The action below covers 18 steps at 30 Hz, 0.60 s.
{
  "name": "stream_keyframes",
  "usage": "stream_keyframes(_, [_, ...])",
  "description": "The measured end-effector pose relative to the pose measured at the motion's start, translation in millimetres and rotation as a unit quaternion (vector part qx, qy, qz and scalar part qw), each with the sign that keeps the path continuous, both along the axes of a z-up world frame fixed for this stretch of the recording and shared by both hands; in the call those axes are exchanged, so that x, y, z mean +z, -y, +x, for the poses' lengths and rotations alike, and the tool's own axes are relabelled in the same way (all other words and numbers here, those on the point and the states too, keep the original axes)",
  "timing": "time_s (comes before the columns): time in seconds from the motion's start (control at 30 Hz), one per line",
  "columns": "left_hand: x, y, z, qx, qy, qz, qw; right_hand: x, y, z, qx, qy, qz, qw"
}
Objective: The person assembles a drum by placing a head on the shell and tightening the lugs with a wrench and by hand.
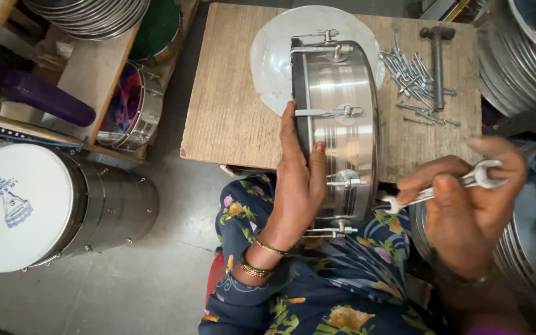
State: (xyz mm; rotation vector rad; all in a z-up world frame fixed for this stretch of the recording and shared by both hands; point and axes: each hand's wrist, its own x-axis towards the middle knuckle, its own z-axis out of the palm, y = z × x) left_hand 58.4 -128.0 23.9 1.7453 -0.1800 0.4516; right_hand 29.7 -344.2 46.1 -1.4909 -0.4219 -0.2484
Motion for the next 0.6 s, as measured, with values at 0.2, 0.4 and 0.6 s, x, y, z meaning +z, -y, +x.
stream_keyframes(0.2, [3.4, 1.1, 0.7, 0.007, -0.013, -0.005, 1.0, -1.7, -32.0, -0.6, -0.044, 0.07, -0.106, 0.991])
stream_keyframes(0.4, [1.9, 1.2, 1.9, 0.006, -0.001, -0.011, 1.0, -12.5, -47.3, 11.3, -0.041, 0.136, -0.174, 0.974])
stream_keyframes(0.6, [2.7, 1.6, 8.1, -0.002, 0.004, -0.022, 1.0, -18.1, -44.8, 11.1, -0.052, 0.18, -0.215, 0.958])
